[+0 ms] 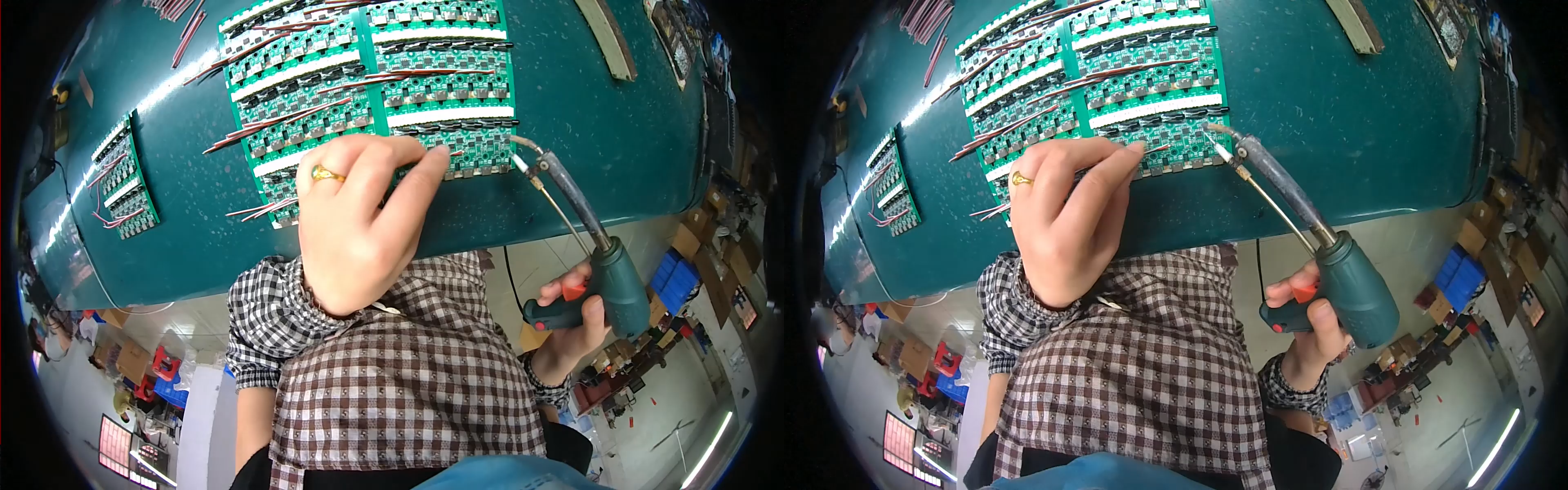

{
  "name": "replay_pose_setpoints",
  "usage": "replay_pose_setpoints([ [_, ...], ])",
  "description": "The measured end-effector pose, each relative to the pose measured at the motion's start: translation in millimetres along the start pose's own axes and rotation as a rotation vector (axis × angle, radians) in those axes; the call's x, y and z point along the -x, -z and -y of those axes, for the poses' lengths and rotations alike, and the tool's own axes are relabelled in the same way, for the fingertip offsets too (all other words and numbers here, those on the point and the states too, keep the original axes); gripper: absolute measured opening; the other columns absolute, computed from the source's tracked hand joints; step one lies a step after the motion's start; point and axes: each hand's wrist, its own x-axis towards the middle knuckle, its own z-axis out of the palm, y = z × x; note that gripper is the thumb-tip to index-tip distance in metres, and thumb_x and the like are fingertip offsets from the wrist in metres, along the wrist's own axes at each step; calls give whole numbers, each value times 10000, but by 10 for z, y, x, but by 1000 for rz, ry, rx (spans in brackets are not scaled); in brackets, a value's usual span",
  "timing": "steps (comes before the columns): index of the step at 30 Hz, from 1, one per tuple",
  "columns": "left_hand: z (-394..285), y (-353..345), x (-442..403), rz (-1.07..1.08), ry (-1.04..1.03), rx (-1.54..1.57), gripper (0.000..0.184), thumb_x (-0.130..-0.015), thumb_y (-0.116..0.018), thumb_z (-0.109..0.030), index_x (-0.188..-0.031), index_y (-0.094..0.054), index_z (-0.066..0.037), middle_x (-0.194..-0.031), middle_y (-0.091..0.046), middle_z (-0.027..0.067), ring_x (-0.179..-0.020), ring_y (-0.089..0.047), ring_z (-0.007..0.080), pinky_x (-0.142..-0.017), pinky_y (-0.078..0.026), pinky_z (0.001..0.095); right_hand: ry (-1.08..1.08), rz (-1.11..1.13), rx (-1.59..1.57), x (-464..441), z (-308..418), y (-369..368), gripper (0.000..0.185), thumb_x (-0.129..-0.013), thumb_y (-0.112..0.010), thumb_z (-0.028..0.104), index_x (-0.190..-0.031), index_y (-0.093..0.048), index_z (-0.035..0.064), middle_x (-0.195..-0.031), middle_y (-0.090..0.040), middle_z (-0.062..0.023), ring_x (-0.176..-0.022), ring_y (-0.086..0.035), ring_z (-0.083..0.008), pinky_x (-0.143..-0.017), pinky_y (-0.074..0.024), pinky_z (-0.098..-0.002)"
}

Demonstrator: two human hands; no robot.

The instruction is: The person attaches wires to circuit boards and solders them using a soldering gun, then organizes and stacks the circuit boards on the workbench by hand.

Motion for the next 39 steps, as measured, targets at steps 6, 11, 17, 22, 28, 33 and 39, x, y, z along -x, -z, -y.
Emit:
replay_pose_setpoints([
  [6,-34,3,-30,48,66,-44,270,-687,-729,51,-927,-669,-58,-821,-586,49,-746,-553,231,-645,-427,352,-11,-18,-170,-95,-119,31,493,-893,-618,329,-1144,-506,-80,-884,-612,-128,-660,-660,-237,-516,-564,-309],
  [11,-40,26,-58,90,53,-61,270,-688,-694,53,-930,-677,-66,-864,-584,51,-764,-556,231,-655,-427,350,-19,26,-261,-142,-203,91,476,-918,-591,310,-1170,-485,-80,-906,-617,-132,-683,-662,-242,-528,-564,-312],
  [17,-71,30,-61,177,-82,-204,359,-713,-652,17,-1044,-712,-106,-937,-574,25,-843,-566,192,-707,-428,351,-18,47,-299,-179,-259,138,462,-927,-582,301,-1166,-483,-83,-910,-612,-137,-684,-662,-242,-522,-566,-308],
  [22,-46,35,-29,183,-69,-172,351,-718,-653,16,-1037,-713,-118,-957,-580,28,-855,-565,191,-733,-431,350,-7,61,-300,-197,-261,128,457,-929,-580,291,-1166,-481,-87,-927,-603,-145,-682,-661,-241,-517,-568,-307],
  [28,-76,33,-33,197,-50,-187,350,-742,-641,22,-1049,-713,-131,-967,-577,28,-872,-561,194,-773,-425,367,-7,71,-295,-195,-249,125,450,-930,-581,284,-1164,-481,-87,-937,-597,-147,-685,-662,-245,-518,-570,-307],
  [33,-65,15,-8,199,-38,-181,357,-724,-626,-19,-1055,-697,-134,-993,-566,14,-900,-560,185,-829,-407,395,6,78,-294,-207,-246,132,446,-931,-581,282,-1162,-482,-87,-938,-600,-149,-697,-666,-249,-523,-572,-308],
  [39,-86,44,-28,218,6,-134,403,-748,-610,50,-1078,-711,-157,-986,-574,29,-896,-565,200,-826,-405,381,-3,102,-284,-217,-222,144,452,-931,-583,287,-1164,-480,-86,-935,-601,-149,-703,-667,-251,-528,-574,-311],
])
